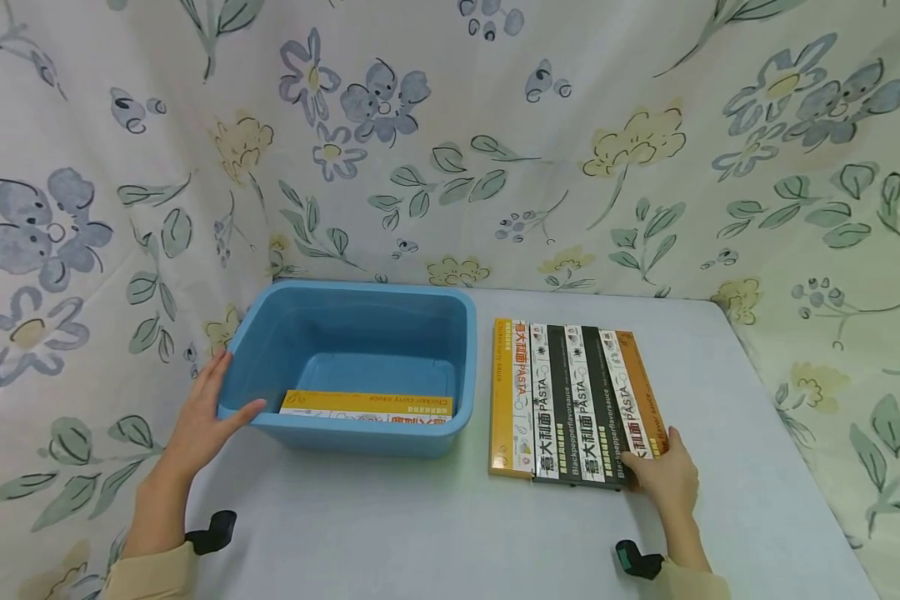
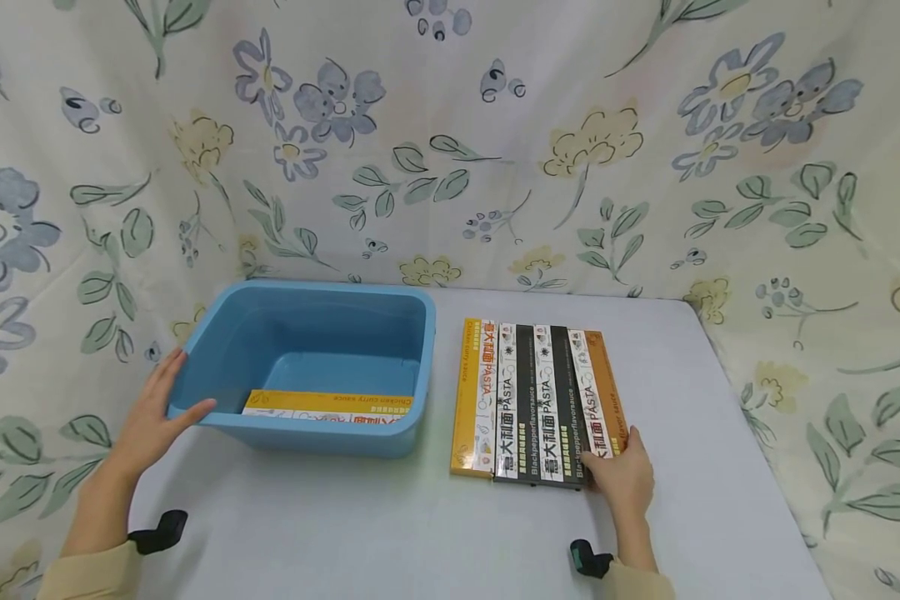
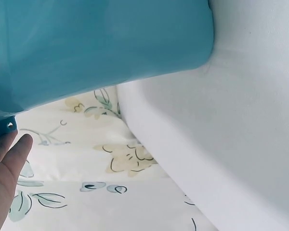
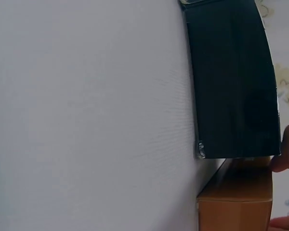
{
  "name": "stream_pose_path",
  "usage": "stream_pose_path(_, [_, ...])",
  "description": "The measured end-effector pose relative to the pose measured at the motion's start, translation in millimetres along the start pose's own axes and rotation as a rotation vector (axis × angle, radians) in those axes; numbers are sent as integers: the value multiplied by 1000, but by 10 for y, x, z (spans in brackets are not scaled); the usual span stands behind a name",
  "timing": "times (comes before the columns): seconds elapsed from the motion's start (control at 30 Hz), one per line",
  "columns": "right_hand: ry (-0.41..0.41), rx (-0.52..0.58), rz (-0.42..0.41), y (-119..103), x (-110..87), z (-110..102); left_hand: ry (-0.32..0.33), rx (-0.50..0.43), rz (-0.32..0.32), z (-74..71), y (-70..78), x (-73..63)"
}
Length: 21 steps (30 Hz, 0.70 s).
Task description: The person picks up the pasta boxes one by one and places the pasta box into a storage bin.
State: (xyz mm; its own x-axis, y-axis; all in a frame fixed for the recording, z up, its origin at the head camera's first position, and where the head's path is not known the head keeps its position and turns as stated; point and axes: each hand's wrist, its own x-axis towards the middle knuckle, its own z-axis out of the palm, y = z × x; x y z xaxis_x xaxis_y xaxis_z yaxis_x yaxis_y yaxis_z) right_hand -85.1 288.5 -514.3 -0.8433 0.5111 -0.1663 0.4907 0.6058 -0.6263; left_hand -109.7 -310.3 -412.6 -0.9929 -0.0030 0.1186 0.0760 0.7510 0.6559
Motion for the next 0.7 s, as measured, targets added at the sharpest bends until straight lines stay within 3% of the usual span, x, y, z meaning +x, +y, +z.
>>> stream_pose_path(0.17, [-47, -67, -5, -2, 84, -30, -3, 2, 2, 3, -9, 7])
stream_pose_path(0.7, [-73, -53, 4, 63, 114, -61, 5, -2, 8, 4, -4, 4])
